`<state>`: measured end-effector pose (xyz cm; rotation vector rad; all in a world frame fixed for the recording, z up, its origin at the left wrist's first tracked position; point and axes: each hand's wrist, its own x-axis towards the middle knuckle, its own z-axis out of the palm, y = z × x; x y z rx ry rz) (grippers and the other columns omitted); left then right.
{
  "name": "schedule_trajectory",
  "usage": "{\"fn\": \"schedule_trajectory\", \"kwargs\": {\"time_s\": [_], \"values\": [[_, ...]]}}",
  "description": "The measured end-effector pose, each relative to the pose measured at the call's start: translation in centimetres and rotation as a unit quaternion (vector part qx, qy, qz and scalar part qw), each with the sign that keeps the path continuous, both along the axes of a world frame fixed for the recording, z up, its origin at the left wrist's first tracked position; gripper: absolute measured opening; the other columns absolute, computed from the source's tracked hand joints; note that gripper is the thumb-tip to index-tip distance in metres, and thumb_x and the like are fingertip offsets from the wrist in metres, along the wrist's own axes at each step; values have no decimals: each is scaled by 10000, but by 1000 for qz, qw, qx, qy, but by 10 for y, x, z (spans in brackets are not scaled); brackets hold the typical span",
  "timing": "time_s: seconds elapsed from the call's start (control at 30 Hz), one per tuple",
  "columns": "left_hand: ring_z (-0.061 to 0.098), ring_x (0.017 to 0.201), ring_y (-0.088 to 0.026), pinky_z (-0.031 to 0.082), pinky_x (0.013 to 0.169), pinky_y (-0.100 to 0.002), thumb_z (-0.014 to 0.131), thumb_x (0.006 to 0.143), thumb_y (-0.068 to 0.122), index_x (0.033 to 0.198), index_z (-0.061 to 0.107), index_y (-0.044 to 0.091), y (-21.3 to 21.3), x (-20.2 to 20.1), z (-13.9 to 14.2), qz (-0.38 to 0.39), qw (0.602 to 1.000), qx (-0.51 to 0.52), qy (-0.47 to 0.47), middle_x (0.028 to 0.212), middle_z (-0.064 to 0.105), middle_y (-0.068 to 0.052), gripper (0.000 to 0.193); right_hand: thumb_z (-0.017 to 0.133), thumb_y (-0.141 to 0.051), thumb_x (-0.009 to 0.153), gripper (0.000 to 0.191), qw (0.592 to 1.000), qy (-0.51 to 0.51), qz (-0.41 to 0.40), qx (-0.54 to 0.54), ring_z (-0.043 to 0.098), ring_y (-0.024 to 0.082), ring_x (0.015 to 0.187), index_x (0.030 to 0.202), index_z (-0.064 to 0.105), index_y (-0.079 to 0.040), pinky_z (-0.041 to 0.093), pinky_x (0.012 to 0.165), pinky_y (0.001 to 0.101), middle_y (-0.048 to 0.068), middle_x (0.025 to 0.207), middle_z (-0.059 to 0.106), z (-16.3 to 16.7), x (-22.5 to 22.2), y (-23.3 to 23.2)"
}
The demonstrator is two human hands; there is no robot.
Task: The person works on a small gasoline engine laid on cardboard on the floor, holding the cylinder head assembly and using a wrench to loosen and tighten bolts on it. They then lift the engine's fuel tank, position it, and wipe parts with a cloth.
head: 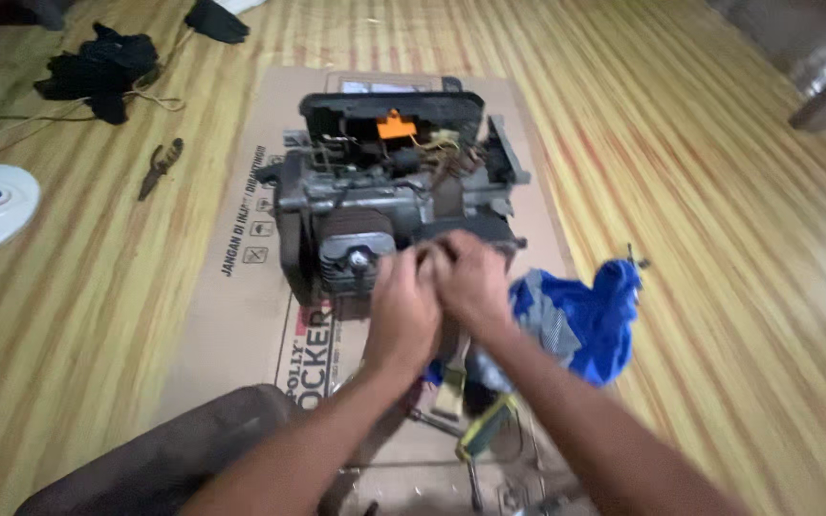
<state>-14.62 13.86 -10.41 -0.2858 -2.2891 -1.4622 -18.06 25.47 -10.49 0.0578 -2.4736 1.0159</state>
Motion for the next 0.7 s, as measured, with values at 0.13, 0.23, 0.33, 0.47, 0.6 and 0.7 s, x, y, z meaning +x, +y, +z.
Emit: {"fn": "schedule_trajectory", "kwargs": {"time_s": [0.13, 0.23, 0.33, 0.47, 0.6, 0.7], "values": [[584, 1070, -464, 448, 929, -540, 511, 1035, 227, 1119, 632, 7, 70, -13, 10, -90, 994, -45, -45, 1109, 636, -254, 265, 643, -194, 902, 192, 997, -55, -16, 42, 721, 370, 916, 987, 777, -86, 556, 837, 452, 179, 954, 754, 23, 20, 86], [607, 1079, -447, 462, 951, -536, 544, 990, 212, 1100, 667, 27, 147, -13, 15, -138, 988, -67, -18, 1074, 676, -246, 248, 632, -177, 875, 206, 997, -54, 12, 57, 737, 342, 915, 986, 782, -88, 561, 843, 445, 165, 968, 765, 43, 43, 166], [650, 1048, -433, 498, 934, -514, 586, 966, 211, 1044, 695, 4, 220, -16, 16, -204, 978, -46, 20, 1030, 718, -241, 247, 630, -194, 864, 242, 987, -136, -20, 82, 736, 335, 867, 1027, 764, -75, 567, 793, 455, 169, 954, 754, 59, 55, 245], [703, 981, -401, 549, 864, -475, 607, 957, 234, 1036, 731, 10, 320, -25, 7, -221, 972, -4, -74, 1002, 742, -225, 268, 626, -221, 906, 241, 975, -193, -68, 85, 729, 342, 858, 1023, 760, -58, 552, 792, 463, 175, 931, 759, 55, 56, 335], [717, 957, -392, 561, 848, -461, 599, 970, 227, 1045, 733, 12, 389, -50, -22, -190, 975, 6, -111, 984, 745, -224, 265, 639, -214, 909, 241, 979, -166, -86, 75, 725, 357, 880, 1041, 764, -55, 551, 809, 460, 195, 939, 751, 13, 27, 397], [719, 954, -389, 563, 840, -461, 587, 970, 224, 1074, 728, 23, 418, -65, -56, -181, 973, -11, -142, 990, 740, -219, 267, 661, -214, 878, 242, 983, -155, -87, 34, 733, 352, 895, 1032, 767, -60, 558, 806, 456, 181, 960, 757, -29, 6, 426]]}}
